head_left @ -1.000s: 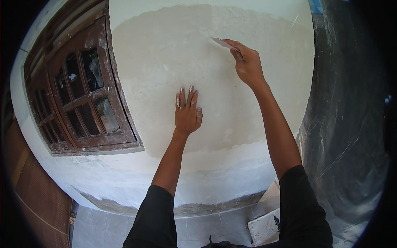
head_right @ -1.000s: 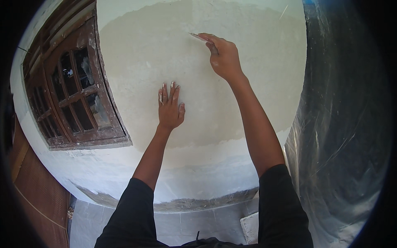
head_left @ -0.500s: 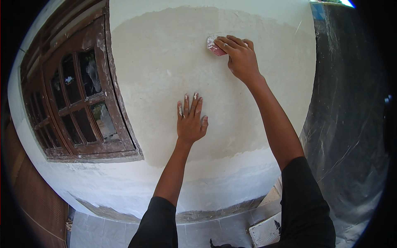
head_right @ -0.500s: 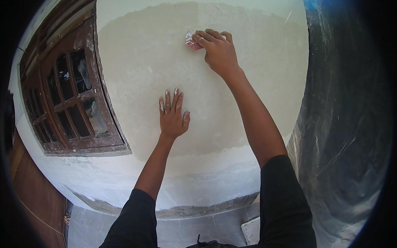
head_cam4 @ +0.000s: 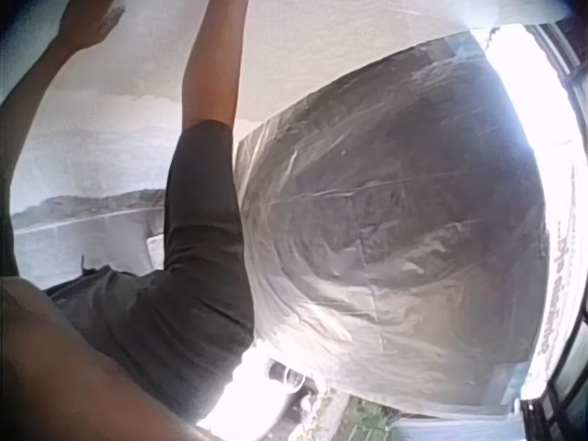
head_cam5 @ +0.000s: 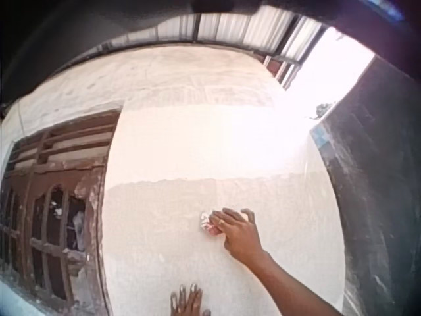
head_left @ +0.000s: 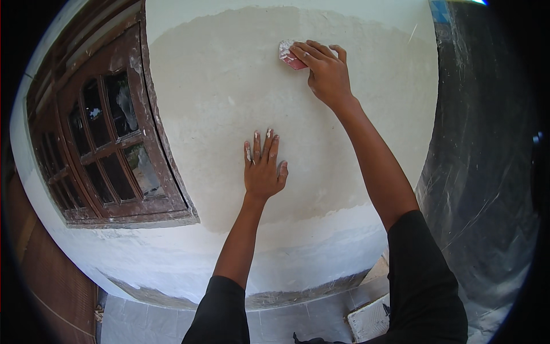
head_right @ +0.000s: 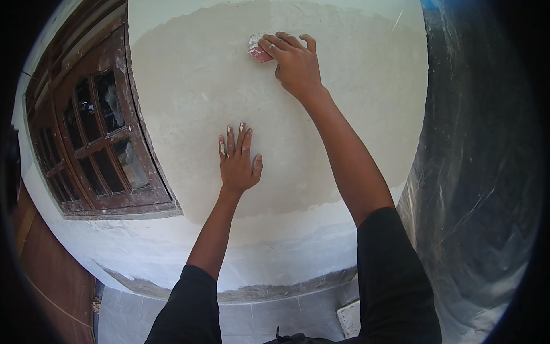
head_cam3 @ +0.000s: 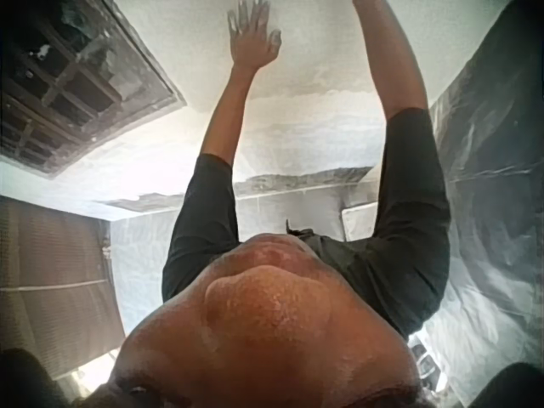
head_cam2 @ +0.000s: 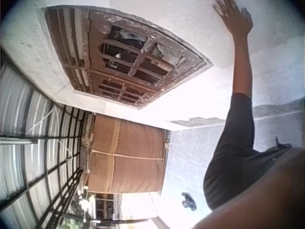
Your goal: The person applies wall putty to a wall using a putty knife, regularly scooping more putty from a putty container on the floor.
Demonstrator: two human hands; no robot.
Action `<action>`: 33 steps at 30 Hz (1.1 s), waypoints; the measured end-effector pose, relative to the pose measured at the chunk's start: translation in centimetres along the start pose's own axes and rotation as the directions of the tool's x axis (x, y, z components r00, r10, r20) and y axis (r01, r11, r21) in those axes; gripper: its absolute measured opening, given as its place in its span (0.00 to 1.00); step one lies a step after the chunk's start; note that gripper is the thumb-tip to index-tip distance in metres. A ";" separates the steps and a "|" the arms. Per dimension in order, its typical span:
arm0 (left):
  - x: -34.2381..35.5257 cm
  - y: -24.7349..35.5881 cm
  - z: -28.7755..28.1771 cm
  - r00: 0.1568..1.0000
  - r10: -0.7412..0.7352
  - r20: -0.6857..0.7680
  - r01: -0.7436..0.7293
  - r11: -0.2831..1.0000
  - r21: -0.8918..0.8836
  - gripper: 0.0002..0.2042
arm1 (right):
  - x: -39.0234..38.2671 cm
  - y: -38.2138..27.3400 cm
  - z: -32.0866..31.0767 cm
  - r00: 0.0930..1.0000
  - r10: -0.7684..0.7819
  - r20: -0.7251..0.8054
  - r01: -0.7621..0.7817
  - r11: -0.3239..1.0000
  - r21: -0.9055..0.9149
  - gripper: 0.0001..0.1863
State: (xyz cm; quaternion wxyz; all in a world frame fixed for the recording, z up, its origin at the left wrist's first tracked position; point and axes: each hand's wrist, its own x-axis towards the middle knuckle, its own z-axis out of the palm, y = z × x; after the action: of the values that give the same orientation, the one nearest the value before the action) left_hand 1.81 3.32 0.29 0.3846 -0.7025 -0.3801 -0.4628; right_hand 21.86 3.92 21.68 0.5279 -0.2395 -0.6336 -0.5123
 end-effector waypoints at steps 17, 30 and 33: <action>0.1 0.0 0.3 0.999 -0.012 -0.038 0.012 1.000 -0.009 0.32 | -3.4 -1.1 0.2 0.998 0.059 -0.004 -0.059 0.998 0.009 0.32; -0.2 0.0 0.2 0.999 -0.001 -0.041 0.001 1.000 0.004 0.32 | 3.7 2.3 -0.4 0.983 -0.012 -0.186 0.019 0.999 0.035 0.32; 0.1 0.2 -0.1 1.000 -0.013 -0.027 0.013 1.000 -0.015 0.32 | 6.4 3.4 0.1 0.987 0.004 -0.159 -0.006 1.000 -0.008 0.32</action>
State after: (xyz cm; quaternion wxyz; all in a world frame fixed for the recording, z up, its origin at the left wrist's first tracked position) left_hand 1.96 3.14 0.36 0.3816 -0.6964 -0.3759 -0.4776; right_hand 22.59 3.70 28.84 0.5771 -0.2016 -0.5867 -0.5311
